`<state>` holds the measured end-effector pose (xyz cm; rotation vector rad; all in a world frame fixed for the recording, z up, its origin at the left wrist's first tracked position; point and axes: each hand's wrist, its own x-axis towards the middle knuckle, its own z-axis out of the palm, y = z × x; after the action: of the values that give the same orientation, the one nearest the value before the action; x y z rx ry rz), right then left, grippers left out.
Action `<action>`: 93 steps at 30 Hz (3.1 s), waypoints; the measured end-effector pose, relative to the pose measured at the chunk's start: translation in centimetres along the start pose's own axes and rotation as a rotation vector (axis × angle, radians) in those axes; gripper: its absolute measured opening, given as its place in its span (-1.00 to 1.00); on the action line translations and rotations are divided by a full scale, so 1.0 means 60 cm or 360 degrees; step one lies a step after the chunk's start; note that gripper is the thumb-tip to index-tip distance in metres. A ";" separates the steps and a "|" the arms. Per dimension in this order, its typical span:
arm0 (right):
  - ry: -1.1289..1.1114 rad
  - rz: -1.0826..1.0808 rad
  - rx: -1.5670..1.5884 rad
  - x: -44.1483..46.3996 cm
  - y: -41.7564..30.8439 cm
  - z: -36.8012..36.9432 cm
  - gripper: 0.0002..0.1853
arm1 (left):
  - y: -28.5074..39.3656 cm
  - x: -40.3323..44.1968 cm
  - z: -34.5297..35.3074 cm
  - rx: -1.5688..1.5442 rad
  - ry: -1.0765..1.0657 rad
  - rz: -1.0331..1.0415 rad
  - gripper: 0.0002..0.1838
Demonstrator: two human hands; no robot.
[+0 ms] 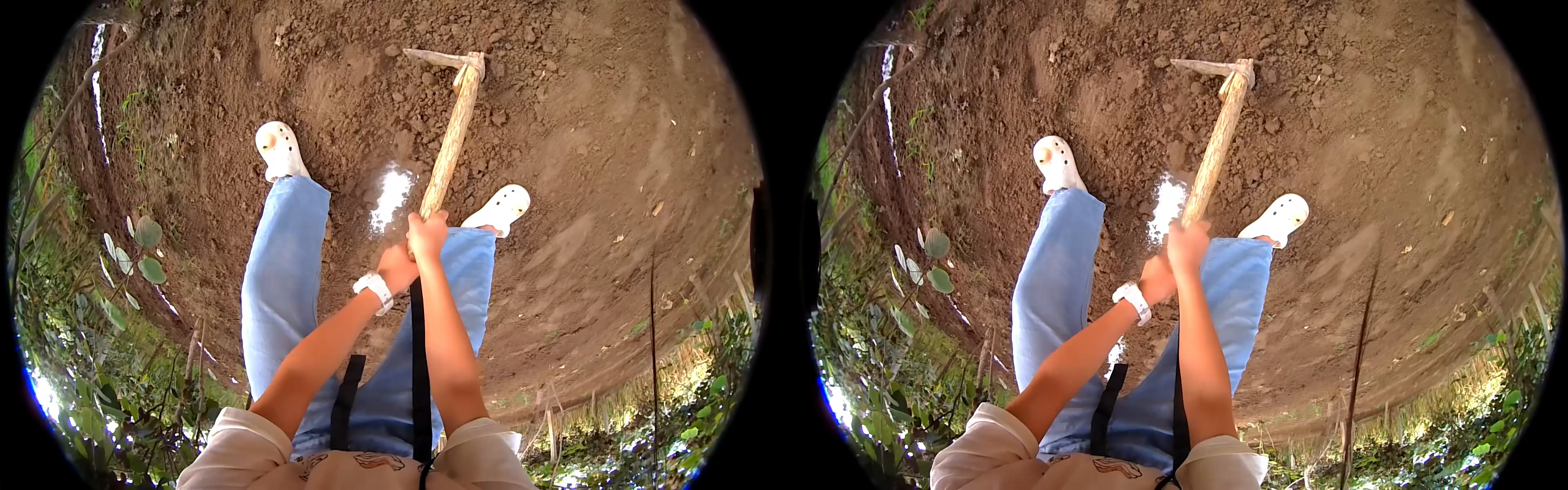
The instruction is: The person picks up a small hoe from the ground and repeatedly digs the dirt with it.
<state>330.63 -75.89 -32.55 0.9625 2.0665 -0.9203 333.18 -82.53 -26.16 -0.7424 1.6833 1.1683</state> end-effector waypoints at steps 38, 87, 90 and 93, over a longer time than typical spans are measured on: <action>-0.0234 0.0483 0.0667 -0.144 0.070 0.015 -0.63 | -0.122 -0.112 0.036 0.0184 0.0200 -0.0033 -0.49; -0.0486 -0.0593 0.2632 0.145 -0.044 -0.496 -0.73 | 0.342 0.098 0.099 0.0055 -0.2133 0.0073 -0.71; -0.0448 -0.0789 0.2469 0.184 -0.003 -0.544 -0.78 | 0.346 0.144 0.180 0.0216 -0.1747 0.0358 -0.57; -0.0172 -0.0473 0.2391 0.227 0.025 -0.551 -0.81 | 0.300 0.193 0.258 -0.0049 -0.1528 0.0686 -0.42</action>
<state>316.08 -43.78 -26.37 1.1744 1.1552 -2.7183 318.69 -61.24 -32.02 0.2091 1.0040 1.5104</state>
